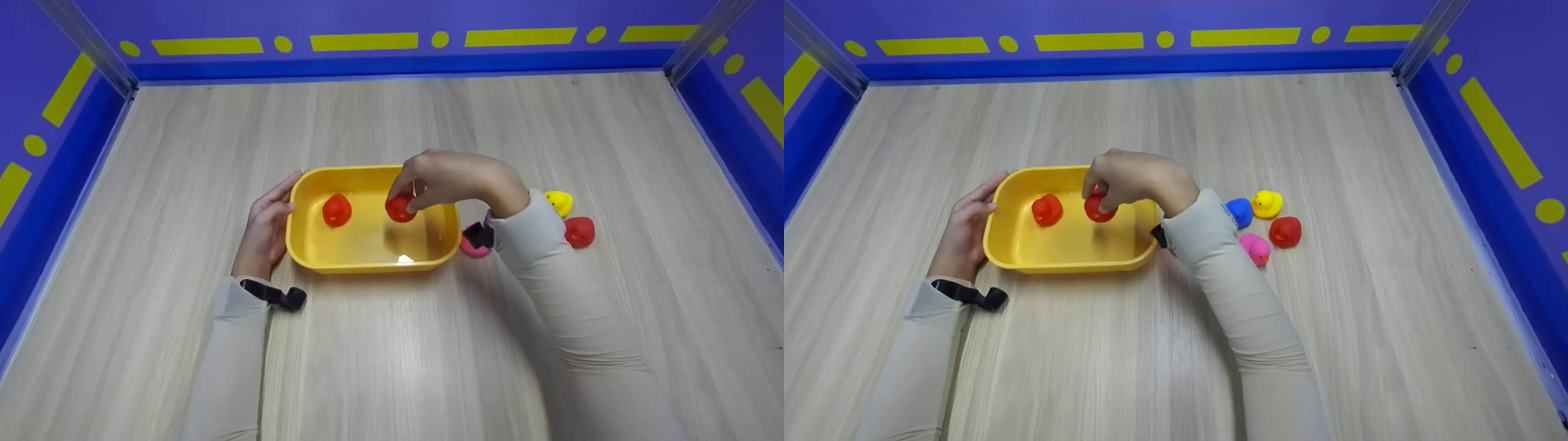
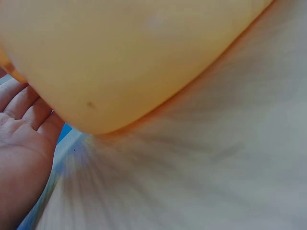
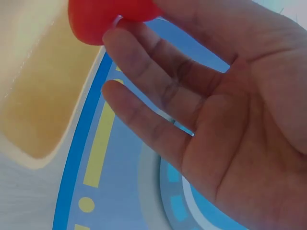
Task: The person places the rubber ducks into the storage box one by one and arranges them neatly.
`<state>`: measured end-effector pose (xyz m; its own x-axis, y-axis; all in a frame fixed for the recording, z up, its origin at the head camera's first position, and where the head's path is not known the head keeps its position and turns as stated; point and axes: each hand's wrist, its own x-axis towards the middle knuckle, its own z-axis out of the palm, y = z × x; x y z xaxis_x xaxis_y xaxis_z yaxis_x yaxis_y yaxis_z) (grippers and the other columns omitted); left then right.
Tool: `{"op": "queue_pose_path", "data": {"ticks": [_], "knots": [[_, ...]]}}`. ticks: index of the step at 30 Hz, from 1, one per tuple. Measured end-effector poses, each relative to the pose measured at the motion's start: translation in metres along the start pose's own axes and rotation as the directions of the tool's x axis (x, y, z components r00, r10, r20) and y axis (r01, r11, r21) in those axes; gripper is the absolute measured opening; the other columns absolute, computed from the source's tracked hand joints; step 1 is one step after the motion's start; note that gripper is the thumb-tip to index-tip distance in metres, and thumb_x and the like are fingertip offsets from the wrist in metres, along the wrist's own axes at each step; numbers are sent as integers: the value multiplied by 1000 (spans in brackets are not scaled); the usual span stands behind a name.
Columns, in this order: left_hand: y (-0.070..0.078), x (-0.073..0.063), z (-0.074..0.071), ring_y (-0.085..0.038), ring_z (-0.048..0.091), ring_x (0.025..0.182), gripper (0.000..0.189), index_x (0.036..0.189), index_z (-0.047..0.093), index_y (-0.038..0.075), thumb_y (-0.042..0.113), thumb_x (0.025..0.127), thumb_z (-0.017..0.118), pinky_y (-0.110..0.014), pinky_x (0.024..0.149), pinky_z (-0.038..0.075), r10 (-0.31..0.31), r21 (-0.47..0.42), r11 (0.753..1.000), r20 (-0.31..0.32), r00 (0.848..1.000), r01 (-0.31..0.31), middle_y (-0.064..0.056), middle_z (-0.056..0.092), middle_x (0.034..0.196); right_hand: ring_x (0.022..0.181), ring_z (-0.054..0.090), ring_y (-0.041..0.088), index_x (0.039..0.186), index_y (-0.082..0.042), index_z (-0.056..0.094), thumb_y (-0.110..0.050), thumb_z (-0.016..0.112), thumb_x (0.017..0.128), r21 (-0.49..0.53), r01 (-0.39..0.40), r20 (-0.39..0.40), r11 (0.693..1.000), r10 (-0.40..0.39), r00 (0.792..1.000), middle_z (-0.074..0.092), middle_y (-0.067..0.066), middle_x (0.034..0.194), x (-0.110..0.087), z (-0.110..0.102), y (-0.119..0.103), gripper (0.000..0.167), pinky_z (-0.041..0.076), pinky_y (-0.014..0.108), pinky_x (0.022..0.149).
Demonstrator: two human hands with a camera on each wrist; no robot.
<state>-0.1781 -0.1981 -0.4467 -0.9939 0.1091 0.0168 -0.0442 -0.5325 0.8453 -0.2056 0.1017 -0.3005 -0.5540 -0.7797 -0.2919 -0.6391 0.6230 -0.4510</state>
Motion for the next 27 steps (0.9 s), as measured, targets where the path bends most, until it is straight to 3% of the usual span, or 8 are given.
{"op": "queue_pose_path", "data": {"ticks": [5,14,27], "knots": [[1,0,2,-16,50,128,59,144,33,-8,-10,85,35,-30,110,39,-13,9,1000,-11,1000,13,-5,57,135,92,60,21,116,-16,70,-13,68,88,4,-33,19,999,33,999,67,3,108,13,-2,-1,29,55,31,85],[1,0,2,-17,51,126,57,142,38,-8,-11,85,35,-30,108,41,-4,9,1000,-30,1000,4,-7,58,135,96,58,21,118,-17,69,-13,68,88,-8,-77,33,997,77,996,66,4,109,37,2,0,31,54,31,90],[0,0,3,-16,55,121,55,138,45,-7,-12,84,35,-26,102,47,5,-21,1000,-25,1000,-6,-5,61,128,94,56,21,116,-14,69,-12,67,88,58,-125,73,991,120,990,66,4,104,68,16,4,27,52,30,90]]}}
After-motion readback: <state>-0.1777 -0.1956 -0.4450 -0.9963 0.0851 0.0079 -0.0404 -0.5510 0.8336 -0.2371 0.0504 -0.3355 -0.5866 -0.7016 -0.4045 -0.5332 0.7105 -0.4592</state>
